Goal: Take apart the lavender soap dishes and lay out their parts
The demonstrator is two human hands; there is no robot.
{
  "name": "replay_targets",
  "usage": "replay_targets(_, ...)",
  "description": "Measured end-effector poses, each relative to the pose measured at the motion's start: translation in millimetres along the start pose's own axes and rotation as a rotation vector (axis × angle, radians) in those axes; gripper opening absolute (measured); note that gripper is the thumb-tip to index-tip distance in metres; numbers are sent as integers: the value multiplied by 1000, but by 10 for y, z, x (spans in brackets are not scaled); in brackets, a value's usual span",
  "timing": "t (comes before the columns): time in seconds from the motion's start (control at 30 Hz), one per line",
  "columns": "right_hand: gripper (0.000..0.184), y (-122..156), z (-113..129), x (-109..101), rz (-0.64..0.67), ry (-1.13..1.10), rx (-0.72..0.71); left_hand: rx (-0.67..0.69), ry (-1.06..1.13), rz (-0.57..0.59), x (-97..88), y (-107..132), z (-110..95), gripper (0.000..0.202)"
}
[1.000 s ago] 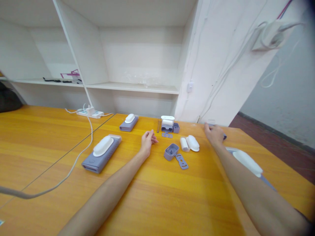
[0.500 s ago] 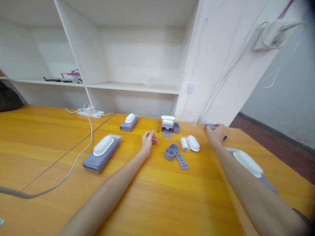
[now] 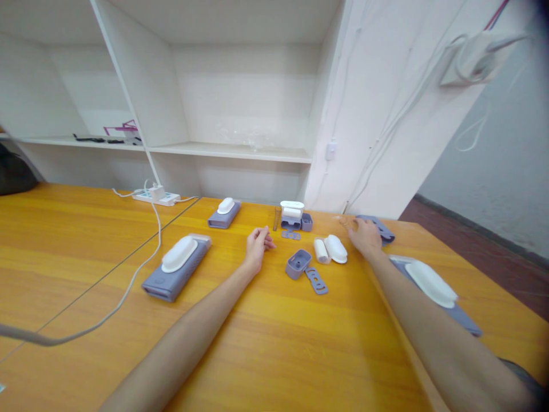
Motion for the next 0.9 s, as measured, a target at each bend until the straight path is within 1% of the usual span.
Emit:
replay_targets(0.1,32,39,102,17,96,163,-108,-3,-2,2,4,4,1,37)
replay_targets(0.2,28,74,166,31,139,197,-150,-3,-9,2,4,3,2,36)
replay_targets(0.3,32,102,193,23,138,231,-147,-2,-19,5,1,-1,4,36)
replay_targets(0.47,39,121,167,-2,140,285,-109,-1,-34,8,1,-2,7,35)
replay_targets(0.63,36,139,112,15,163,323,-92,-4,-38,13,8,2,5,35)
replay_targets(0.73,34,163,86,-8,102,348,-87,-2,-40,15,10,5,1,35)
replay_targets(0.8,35,176,89,-25,59,350,-109,0,-42,15,10,6,0,35)
replay_targets(0.9,36,174,101,-16,68,337,-149,2,-45,19,12,5,1,36)
Point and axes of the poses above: each hand's wrist, its own y-axis away from the middle knuckle, its own x-axis out of the palm, z = x × y, the point moved 6 cm from there along -y, towards the middle knuckle, and after that the axes turned 11 degrees about y, right-handed, at the moved point
